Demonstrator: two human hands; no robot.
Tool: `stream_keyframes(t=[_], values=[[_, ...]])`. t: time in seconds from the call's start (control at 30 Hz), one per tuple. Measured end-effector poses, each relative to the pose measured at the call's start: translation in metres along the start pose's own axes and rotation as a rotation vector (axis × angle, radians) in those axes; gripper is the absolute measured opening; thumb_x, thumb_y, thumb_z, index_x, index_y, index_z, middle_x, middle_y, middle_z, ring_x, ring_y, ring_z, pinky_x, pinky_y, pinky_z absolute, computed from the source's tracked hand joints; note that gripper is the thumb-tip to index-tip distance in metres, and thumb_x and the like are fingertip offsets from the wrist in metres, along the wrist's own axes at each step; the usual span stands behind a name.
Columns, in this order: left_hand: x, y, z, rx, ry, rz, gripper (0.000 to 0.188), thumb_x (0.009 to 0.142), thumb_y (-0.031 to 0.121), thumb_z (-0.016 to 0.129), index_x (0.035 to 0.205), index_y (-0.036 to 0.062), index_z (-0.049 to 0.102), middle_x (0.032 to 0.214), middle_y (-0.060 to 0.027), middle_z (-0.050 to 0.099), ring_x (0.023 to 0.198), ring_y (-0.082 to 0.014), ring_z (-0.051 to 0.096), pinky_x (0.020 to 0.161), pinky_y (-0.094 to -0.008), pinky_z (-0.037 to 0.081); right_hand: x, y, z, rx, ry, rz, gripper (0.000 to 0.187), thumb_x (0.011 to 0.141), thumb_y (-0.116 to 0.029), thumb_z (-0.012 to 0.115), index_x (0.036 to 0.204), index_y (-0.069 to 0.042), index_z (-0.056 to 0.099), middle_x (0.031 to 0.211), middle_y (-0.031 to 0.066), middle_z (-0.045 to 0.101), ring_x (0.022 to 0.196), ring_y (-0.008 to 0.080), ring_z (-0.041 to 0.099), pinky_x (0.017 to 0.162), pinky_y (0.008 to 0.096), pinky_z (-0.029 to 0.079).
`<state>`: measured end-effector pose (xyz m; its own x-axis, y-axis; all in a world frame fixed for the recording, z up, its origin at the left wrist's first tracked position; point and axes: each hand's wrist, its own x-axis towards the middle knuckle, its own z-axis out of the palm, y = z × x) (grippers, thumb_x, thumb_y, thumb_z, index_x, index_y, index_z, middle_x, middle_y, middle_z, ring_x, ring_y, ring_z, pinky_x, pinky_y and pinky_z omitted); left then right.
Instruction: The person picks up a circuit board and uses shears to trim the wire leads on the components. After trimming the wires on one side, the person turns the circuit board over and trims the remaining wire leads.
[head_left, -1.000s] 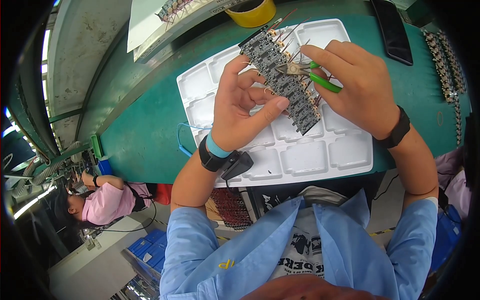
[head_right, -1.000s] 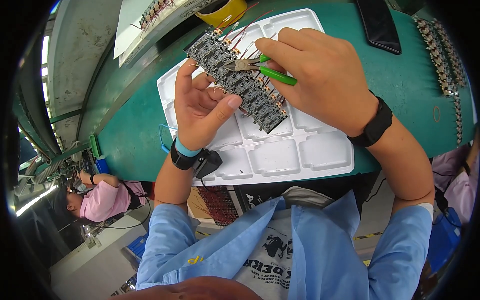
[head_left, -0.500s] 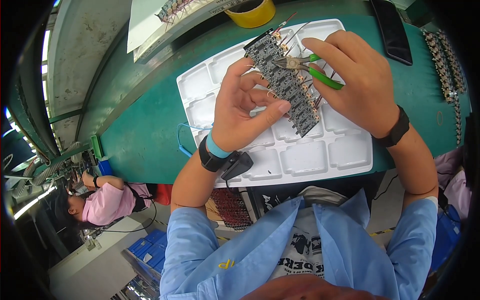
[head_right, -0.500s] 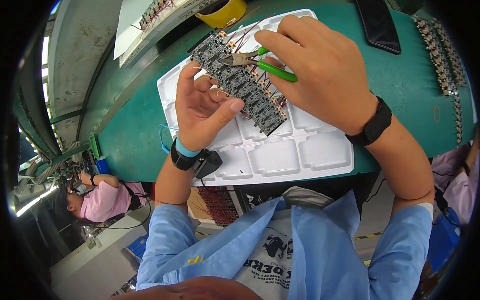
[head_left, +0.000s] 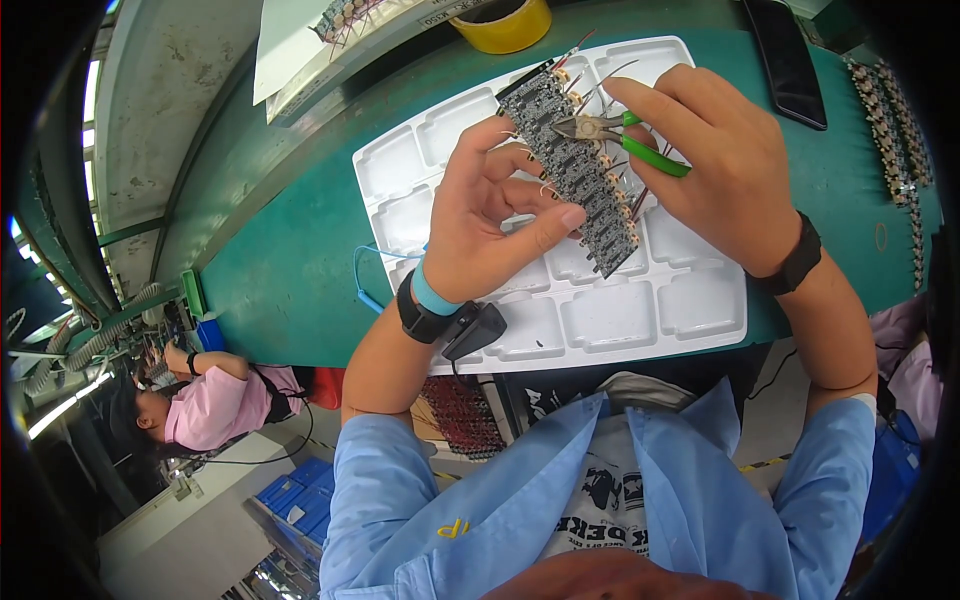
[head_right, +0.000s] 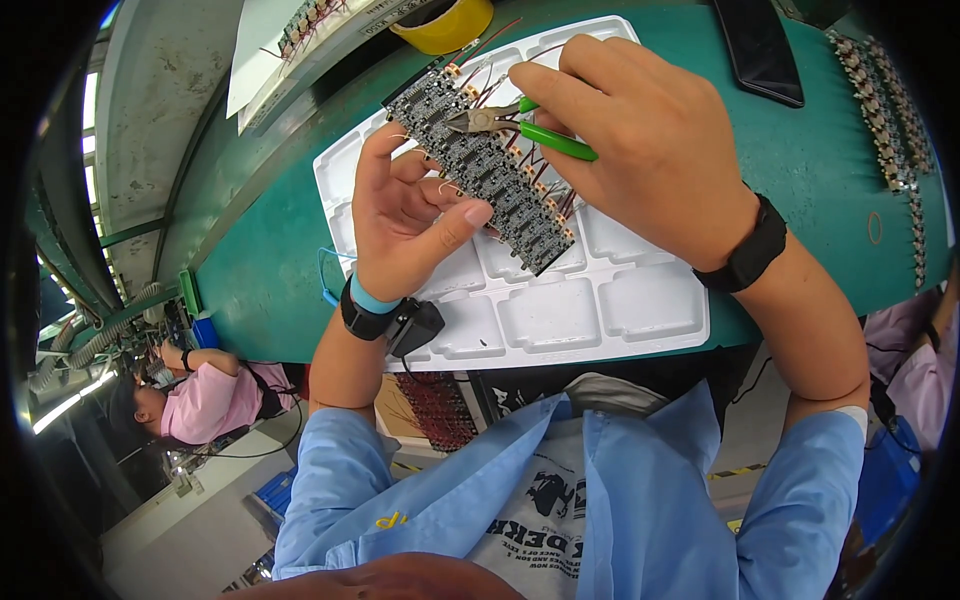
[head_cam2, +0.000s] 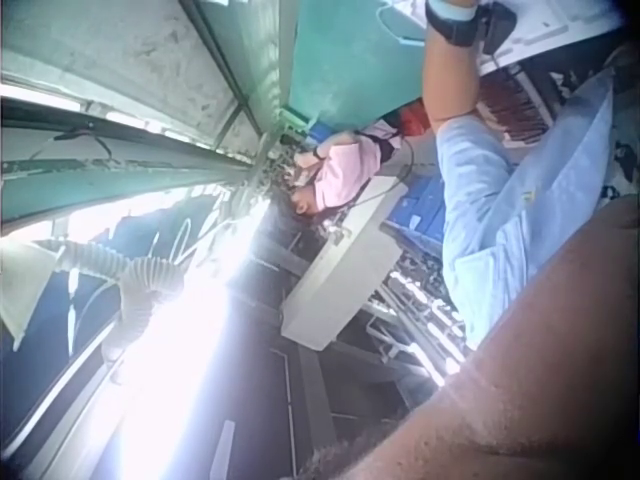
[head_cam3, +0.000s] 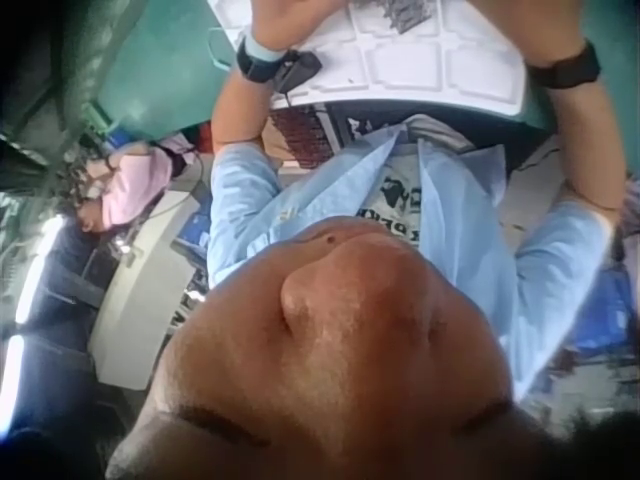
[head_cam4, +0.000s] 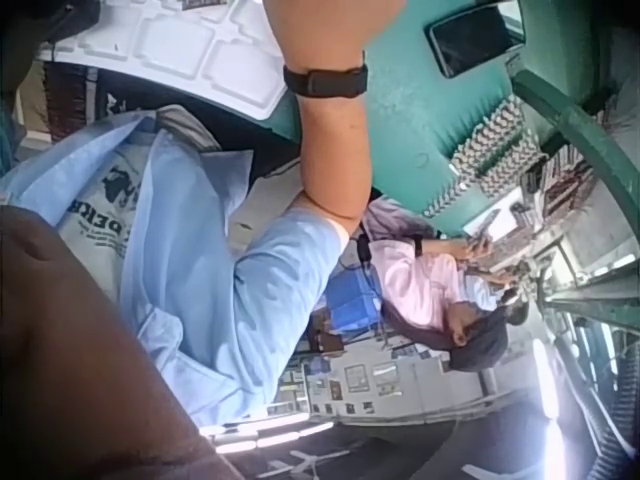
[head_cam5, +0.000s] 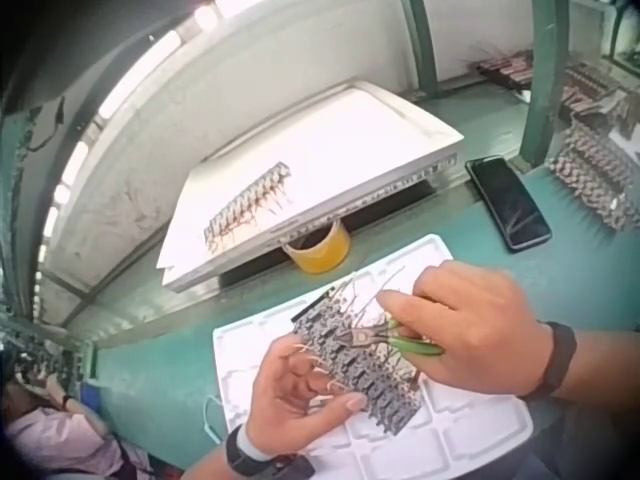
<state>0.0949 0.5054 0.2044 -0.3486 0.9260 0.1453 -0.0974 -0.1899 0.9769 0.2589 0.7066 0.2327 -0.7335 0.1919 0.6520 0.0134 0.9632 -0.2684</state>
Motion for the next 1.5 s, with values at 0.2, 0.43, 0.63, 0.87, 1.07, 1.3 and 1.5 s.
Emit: stream_keyframes(t=[0.2,0.43,0.63,0.87,1.07,1.3,1.5], values=[[-0.001,0.0,0.0,-0.002,-0.001,-0.004,0.087,0.088,-0.012,0.08,0.157,0.0109,0.032,0.126,-0.0133,0.065,0.103,-0.0256,0.078,0.089,-0.0361,0.066,-0.003,0.001,-0.003,0.058,-0.075,0.008,0.05,0.073,-0.002,0.086,0.12,-0.01,0.073,0.094,0.0072,0.063,0.081,0.0272,0.064,0.067,0.0384,0.052],[0.001,-0.001,0.002,0.0,0.021,0.001,0.086,0.089,-0.013,0.079,0.156,0.0104,0.032,0.127,-0.0133,0.064,0.102,-0.0259,0.078,0.088,-0.0365,0.066,0.001,0.001,0.0,0.008,0.03,-0.003,0.043,0.073,-0.01,0.087,0.113,-0.012,0.072,0.093,0.003,0.063,0.083,0.0241,0.066,0.066,0.0378,0.053],[0.0,0.0,0.001,-0.001,-0.003,0.006,0.086,0.089,-0.013,0.079,0.157,0.0105,0.032,0.127,-0.0132,0.063,0.103,-0.0263,0.078,0.088,-0.037,0.067,0.002,0.0,-0.001,-0.003,0.017,-0.005,0.045,0.073,-0.009,0.088,0.115,-0.012,0.072,0.094,0.0031,0.062,0.085,0.024,0.066,0.067,0.0381,0.053],[-0.001,-0.001,-0.001,0.027,-0.023,-0.006,0.089,0.088,-0.014,0.079,0.159,0.0119,0.031,0.127,-0.0139,0.064,0.104,-0.0273,0.078,0.088,-0.0375,0.067,0.001,0.001,0.0,-0.001,0.008,-0.001,0.045,0.073,-0.009,0.087,0.115,-0.012,0.072,0.093,0.0031,0.062,0.083,0.024,0.066,0.066,0.0382,0.052],[0.0,-0.001,0.0,0.008,-0.011,-0.009,0.089,0.088,-0.014,0.078,0.159,0.0118,0.031,0.126,-0.0137,0.064,0.103,-0.0275,0.078,0.088,-0.0376,0.067,0.0,-0.001,-0.001,0.0,0.0,-0.002,0.046,0.072,-0.008,0.087,0.115,-0.012,0.073,0.091,0.0032,0.062,0.081,0.024,0.066,0.065,0.0377,0.052],[0.004,0.009,0.004,0.001,0.016,-0.062,0.089,0.088,-0.014,0.078,0.159,0.0085,0.029,0.125,-0.0133,0.064,0.1,-0.0268,0.079,0.087,-0.0378,0.067,0.003,0.002,-0.002,0.022,0.064,-0.02,0.044,0.073,-0.007,0.086,0.114,-0.011,0.072,0.09,0.0034,0.062,0.083,0.0245,0.066,0.067,0.0375,0.053],[0.002,0.01,0.001,0.033,-0.003,-0.062,0.097,0.088,-0.013,0.079,0.163,0.0084,0.023,0.123,-0.0119,0.063,0.099,-0.0254,0.079,0.087,-0.0374,0.067,0.002,0.003,-0.001,-0.019,0.047,0.01,0.046,0.074,-0.004,0.085,0.118,-0.01,0.072,0.095,0.0059,0.063,0.086,0.0263,0.066,0.07,0.0381,0.053]])
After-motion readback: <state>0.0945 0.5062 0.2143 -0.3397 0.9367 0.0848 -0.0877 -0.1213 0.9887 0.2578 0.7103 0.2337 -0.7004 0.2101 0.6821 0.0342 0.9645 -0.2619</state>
